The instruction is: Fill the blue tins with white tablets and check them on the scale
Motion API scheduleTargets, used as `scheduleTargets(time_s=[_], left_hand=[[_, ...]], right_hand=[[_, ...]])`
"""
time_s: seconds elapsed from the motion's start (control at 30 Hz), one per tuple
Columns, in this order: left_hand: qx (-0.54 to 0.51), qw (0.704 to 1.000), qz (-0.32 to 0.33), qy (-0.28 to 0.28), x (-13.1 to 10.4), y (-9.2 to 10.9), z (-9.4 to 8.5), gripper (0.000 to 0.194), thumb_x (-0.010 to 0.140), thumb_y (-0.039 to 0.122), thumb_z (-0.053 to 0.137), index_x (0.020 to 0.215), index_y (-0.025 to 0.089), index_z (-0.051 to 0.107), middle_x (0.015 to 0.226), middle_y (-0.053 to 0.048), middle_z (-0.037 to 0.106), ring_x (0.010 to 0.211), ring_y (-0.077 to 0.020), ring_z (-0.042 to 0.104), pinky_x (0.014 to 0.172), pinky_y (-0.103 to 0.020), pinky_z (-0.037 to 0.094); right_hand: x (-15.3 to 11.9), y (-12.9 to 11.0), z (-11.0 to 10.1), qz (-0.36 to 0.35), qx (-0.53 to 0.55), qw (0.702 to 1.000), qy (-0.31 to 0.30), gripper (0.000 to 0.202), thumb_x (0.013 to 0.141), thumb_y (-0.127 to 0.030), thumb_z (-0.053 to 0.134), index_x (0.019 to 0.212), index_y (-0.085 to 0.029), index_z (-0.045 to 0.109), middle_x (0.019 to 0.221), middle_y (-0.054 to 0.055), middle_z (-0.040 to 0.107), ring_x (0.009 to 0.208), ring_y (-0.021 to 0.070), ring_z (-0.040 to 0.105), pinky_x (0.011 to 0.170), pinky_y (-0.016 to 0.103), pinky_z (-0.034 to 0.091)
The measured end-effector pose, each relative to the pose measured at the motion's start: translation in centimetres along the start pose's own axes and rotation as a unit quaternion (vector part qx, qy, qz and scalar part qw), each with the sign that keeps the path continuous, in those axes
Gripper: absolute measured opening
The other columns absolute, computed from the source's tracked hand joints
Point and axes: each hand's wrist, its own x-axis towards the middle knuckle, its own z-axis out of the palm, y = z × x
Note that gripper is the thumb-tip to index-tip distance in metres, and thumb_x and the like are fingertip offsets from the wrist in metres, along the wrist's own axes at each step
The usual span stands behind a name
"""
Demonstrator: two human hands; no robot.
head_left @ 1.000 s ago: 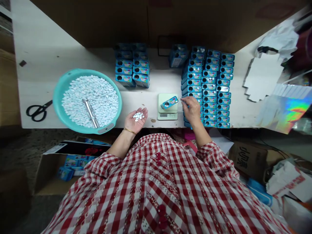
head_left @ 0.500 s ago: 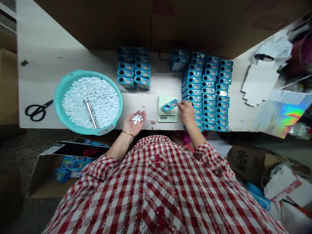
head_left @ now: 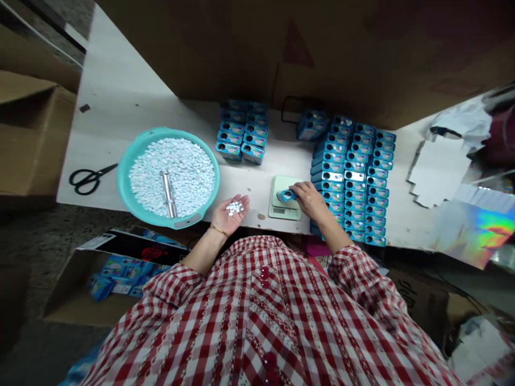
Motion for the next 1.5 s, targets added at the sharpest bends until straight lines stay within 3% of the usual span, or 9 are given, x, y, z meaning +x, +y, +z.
scheduleTargets(time_s=[0.17, 0.43, 0.53, 0.7, 0.8, 0.9, 1.1, 1.3, 1.5], left_hand=[[-0.031, 0.999, 0.018, -0.003, -0.2, 1.5, -1.0, 0.022, 0.082, 0.015, 0.043, 0.089, 0.011, 0.064, 0.089, -0.014, 0.070, 0.086, -0.0205, 0.068, 0.074, -0.033, 0.056], [-0.044, 0.999, 0.020, 0.004, -0.7, 2.6, -1.8, 0.022, 0.083, 0.015, 0.043, 0.087, 0.012, 0.065, 0.089, -0.014, 0.070, 0.089, -0.0219, 0.068, 0.078, -0.035, 0.056], [-0.041, 0.999, 0.009, 0.010, -0.7, 2.7, -1.9, 0.022, 0.082, 0.013, 0.044, 0.087, 0.011, 0.065, 0.089, -0.014, 0.070, 0.086, -0.0213, 0.068, 0.075, -0.032, 0.057], [-0.042, 0.998, 0.008, 0.038, -0.5, 3.3, -1.8, 0.020, 0.080, 0.009, 0.045, 0.087, 0.008, 0.064, 0.086, -0.016, 0.070, 0.079, -0.0202, 0.069, 0.068, -0.029, 0.058], [-0.044, 0.997, 0.021, 0.057, -0.5, 3.5, -1.5, 0.020, 0.081, 0.008, 0.044, 0.086, 0.006, 0.063, 0.083, -0.016, 0.069, 0.076, -0.0197, 0.068, 0.065, -0.028, 0.058], [-0.044, 0.997, 0.026, 0.059, -0.7, 3.4, -1.5, 0.020, 0.081, 0.008, 0.045, 0.087, 0.007, 0.063, 0.083, -0.015, 0.069, 0.075, -0.0193, 0.068, 0.064, -0.028, 0.058], [-0.024, 0.997, 0.006, 0.069, -0.7, 2.4, -1.7, 0.018, 0.081, 0.007, 0.046, 0.082, 0.006, 0.064, 0.081, -0.015, 0.069, 0.074, -0.0185, 0.068, 0.064, -0.027, 0.058], [0.017, 0.999, -0.019, 0.034, -0.3, 1.0, -0.1, 0.017, 0.080, 0.007, 0.047, 0.080, 0.006, 0.064, 0.079, -0.015, 0.069, 0.071, -0.0182, 0.068, 0.062, -0.026, 0.057], [0.026, 0.999, -0.035, -0.005, -0.5, 0.5, 0.6, 0.020, 0.080, 0.008, 0.046, 0.084, 0.007, 0.065, 0.086, -0.016, 0.070, 0.083, -0.0197, 0.068, 0.069, -0.028, 0.056]], right_hand=[[7.2, -3.4, 1.0, -0.018, -0.021, 1.000, 0.001, 0.037, 0.086, -0.023, 0.050, 0.123, -0.019, 0.054, 0.112, 0.013, 0.060, 0.096, 0.0273, 0.049, 0.076, 0.037, 0.048], [17.6, -10.2, 7.2, -0.033, 0.002, 0.999, 0.041, 0.037, 0.090, -0.016, 0.040, 0.125, -0.017, 0.052, 0.123, 0.013, 0.055, 0.107, 0.0257, 0.046, 0.081, 0.037, 0.048], [17.4, -8.0, 6.4, -0.043, -0.021, 0.996, 0.070, 0.036, 0.091, -0.015, 0.037, 0.122, -0.018, 0.055, 0.127, 0.011, 0.053, 0.112, 0.0248, 0.044, 0.086, 0.037, 0.045], [16.5, 2.9, -0.4, 0.133, -0.116, 0.974, 0.142, 0.040, 0.088, -0.019, 0.041, 0.127, -0.017, 0.051, 0.129, 0.014, 0.050, 0.112, 0.0282, 0.043, 0.086, 0.040, 0.040], [17.2, 9.0, -3.3, 0.208, -0.189, 0.951, 0.126, 0.039, 0.087, -0.019, 0.039, 0.124, -0.014, 0.051, 0.127, 0.016, 0.050, 0.113, 0.0312, 0.040, 0.083, 0.041, 0.037], [17.5, 11.6, -3.2, 0.199, -0.227, 0.950, 0.075, 0.034, 0.088, -0.016, 0.035, 0.113, -0.012, 0.058, 0.116, 0.017, 0.055, 0.105, 0.0295, 0.044, 0.081, 0.039, 0.034], [15.4, 11.3, -1.3, 0.174, -0.249, 0.951, 0.053, 0.034, 0.090, -0.016, 0.031, 0.103, -0.013, 0.062, 0.104, 0.015, 0.060, 0.093, 0.0262, 0.047, 0.074, 0.036, 0.031], [14.7, 10.8, -2.9, 0.158, -0.259, 0.953, -0.019, 0.032, 0.088, -0.013, 0.035, 0.093, -0.009, 0.066, 0.107, 0.017, 0.057, 0.091, 0.0253, 0.046, 0.068, 0.033, 0.029], [9.0, 3.6, -4.0, 0.020, -0.252, 0.965, -0.062, 0.030, 0.087, -0.009, 0.034, 0.087, -0.011, 0.064, 0.095, 0.014, 0.058, 0.086, 0.0229, 0.046, 0.066, 0.033, 0.027]])
